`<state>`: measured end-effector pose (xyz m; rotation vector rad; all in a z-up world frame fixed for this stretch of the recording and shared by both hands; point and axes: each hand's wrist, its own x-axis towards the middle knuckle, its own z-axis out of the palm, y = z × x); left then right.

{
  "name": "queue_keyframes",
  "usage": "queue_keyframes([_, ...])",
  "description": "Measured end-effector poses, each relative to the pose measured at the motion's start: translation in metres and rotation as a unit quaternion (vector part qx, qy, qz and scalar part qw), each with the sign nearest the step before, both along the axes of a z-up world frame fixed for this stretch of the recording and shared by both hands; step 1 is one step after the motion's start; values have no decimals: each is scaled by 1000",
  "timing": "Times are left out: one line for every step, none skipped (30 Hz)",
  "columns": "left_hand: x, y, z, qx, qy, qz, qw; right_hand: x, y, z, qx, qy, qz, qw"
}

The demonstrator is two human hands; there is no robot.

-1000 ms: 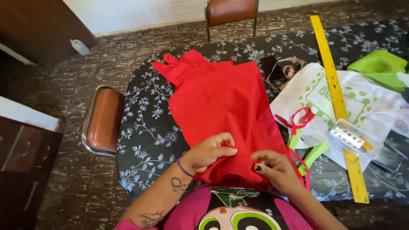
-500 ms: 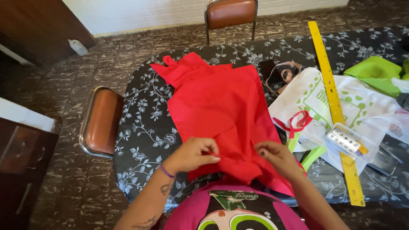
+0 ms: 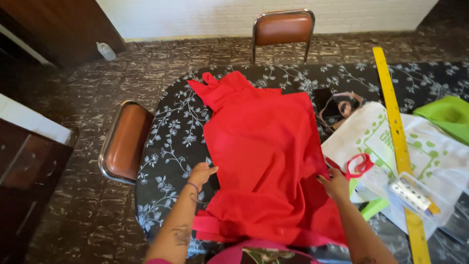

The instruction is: The person cuts a piece of red fabric using scissors, then folds the fabric on the table. They pick up a red ribbon, fold it, and place it on the fabric. The person then folds the fabric again and smooths it out.

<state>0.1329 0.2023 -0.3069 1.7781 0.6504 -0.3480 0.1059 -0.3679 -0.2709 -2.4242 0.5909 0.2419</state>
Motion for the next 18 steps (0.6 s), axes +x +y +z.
queue_keyframes([7,-9,-4,-1,-3,2,1000,9,11,13,-1,-3,2,1000])
queue_keyframes([14,-19,-9,-48,15,69,996,19,22,26,-1,-2,-6,1000])
queue_keyframes([19,-29,-16,-95,35,135,986,25,33,38,-1,1,-14,1000])
queue_keyframes([29,-34,-24,-96,35,136,985,34,42,44,-2,1,-14,1000])
queue_keyframes([36,-40,-34,-55,32,138,988,41,51,48,15,-4,-39,999])
queue_keyframes([42,-46,-44,-13,28,140,990,47,60,53,31,-9,-64,997])
queue_keyframes([48,-46,-51,-14,31,138,990,56,55,40,30,-6,-66,997])
queue_keyframes([52,-46,-57,14,36,137,990,64,51,27,18,-9,-78,997])
queue_keyframes([56,-46,-64,42,41,137,989,71,46,15,6,-12,-89,996])
queue_keyframes([54,-50,-44,40,44,137,989,75,48,22,4,-10,-89,996])
queue_keyframes([52,-52,-24,4,30,118,993,77,51,30,37,-18,-97,994])
queue_keyframes([48,-54,-3,-33,15,99,994,77,54,38,70,-27,-104,992])
queue_keyframes([44,-46,32,-33,16,97,995,86,55,49,69,-26,-107,992])
queue_keyframes([39,-39,68,-128,-42,100,986,93,56,61,177,-47,-145,972])
queue_keyframes([38,-31,107,-222,-104,100,964,104,57,76,283,-73,-180,939])
queue_keyframes([43,-21,137,-223,-107,96,964,105,52,100,283,-77,-182,938])
queue_keyframes([49,-12,168,-223,-157,66,960,107,46,125,379,-127,-161,902])
queue_keyframes([54,-2,199,-223,-207,37,952,108,41,151,470,-175,-137,854])
